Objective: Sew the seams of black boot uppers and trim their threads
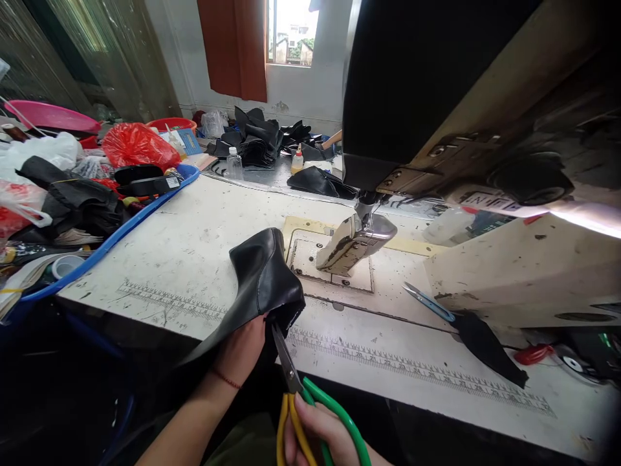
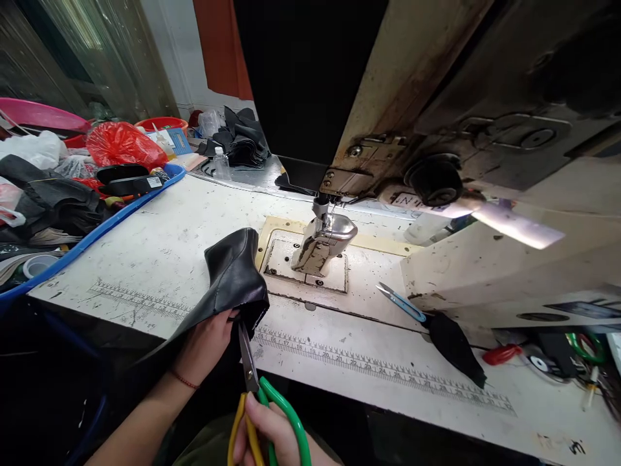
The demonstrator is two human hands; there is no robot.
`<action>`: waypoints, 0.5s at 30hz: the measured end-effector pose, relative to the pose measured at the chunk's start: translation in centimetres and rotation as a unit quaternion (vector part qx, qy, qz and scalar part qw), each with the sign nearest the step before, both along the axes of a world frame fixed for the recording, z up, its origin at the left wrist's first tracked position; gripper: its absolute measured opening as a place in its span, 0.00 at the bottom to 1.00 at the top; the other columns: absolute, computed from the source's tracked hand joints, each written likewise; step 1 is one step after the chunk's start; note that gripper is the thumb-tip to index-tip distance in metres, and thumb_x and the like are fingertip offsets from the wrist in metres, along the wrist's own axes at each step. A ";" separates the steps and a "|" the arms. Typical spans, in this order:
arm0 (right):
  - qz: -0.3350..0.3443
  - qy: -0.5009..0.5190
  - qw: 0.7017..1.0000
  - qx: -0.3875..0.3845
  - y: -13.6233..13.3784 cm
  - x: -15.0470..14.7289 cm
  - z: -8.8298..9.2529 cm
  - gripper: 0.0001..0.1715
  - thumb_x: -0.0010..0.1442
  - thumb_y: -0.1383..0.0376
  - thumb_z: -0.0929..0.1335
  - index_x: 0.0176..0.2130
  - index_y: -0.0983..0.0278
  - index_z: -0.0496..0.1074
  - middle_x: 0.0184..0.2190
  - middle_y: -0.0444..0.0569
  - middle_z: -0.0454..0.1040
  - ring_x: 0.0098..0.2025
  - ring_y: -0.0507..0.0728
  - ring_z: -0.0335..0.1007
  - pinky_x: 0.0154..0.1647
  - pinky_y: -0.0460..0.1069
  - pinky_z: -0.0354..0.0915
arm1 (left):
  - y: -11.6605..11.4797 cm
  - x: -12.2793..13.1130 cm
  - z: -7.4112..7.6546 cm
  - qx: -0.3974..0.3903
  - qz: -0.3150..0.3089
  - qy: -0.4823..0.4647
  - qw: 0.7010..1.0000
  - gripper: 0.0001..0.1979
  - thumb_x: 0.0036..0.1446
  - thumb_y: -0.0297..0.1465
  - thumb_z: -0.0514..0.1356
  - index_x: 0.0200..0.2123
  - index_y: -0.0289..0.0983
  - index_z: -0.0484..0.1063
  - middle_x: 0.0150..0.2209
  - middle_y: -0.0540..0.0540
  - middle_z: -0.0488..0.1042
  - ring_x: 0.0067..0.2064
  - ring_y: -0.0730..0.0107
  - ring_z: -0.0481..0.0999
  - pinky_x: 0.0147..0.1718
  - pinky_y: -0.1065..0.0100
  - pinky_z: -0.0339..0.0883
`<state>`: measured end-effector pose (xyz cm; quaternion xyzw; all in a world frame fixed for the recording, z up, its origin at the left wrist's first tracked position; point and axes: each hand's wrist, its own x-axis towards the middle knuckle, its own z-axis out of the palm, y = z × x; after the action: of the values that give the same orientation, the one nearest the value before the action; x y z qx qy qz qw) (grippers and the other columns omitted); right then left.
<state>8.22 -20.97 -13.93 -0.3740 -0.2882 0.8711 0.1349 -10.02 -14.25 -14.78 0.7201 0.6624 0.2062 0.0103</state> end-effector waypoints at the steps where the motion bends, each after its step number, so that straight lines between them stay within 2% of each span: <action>1: -0.001 0.014 1.000 -0.015 0.0 -0.4 0.0 0.43 0.53 0.33 0.62 0.20 0.70 0.71 0.11 0.42 0.60 0.14 0.46 0.54 0.19 0.43 0.50 | 0.0 -0.2 0.0 0.005 0.001 -0.003 1.000 0.16 0.65 0.24 0.49 0.44 0.37 0.76 0.41 0.40 0.80 0.43 0.57 0.79 0.49 0.58 0.70; 5: -0.041 0.084 0.991 -0.096 -0.6 -2.3 -0.4 0.43 0.48 0.30 0.63 0.20 0.67 0.69 0.10 0.41 0.57 0.13 0.48 0.54 0.17 0.44 0.50 | 0.0 -0.6 -0.4 0.036 0.016 -0.019 0.999 0.15 0.64 0.25 0.49 0.43 0.35 0.75 0.42 0.37 0.79 0.44 0.54 0.79 0.47 0.56 0.71; 8: -0.066 0.112 0.987 -0.099 -1.1 -3.2 -0.7 0.42 0.49 0.30 0.63 0.21 0.66 0.69 0.10 0.40 0.57 0.13 0.48 0.53 0.16 0.44 0.50 | 0.0 -0.6 -0.7 0.044 0.019 -0.031 0.998 0.13 0.64 0.27 0.50 0.42 0.36 0.75 0.42 0.39 0.79 0.44 0.55 0.79 0.48 0.57 0.72; 11: -0.097 0.085 0.988 -0.089 -1.5 -3.7 -0.6 0.41 0.49 0.31 0.65 0.21 0.67 0.69 0.10 0.40 0.57 0.13 0.48 0.52 0.17 0.44 0.50 | 0.1 -0.5 -0.7 0.049 0.020 -0.041 0.998 0.12 0.65 0.30 0.51 0.43 0.38 0.74 0.41 0.40 0.79 0.45 0.57 0.78 0.49 0.58 0.71; 15: -0.112 -0.006 0.992 -0.061 -1.8 -3.7 0.5 0.39 0.47 0.32 0.68 0.19 0.66 0.68 0.09 0.40 0.56 0.13 0.48 0.53 0.17 0.44 0.52 | 0.1 -0.3 -0.6 0.048 0.035 -0.048 0.997 0.13 0.66 0.31 0.49 0.42 0.36 0.74 0.39 0.38 0.79 0.44 0.54 0.79 0.49 0.55 0.71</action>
<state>4.47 -22.74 -13.43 -0.4168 -0.1916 0.8641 0.2070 -10.32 -14.18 -15.38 0.6856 0.6751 0.2724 0.0006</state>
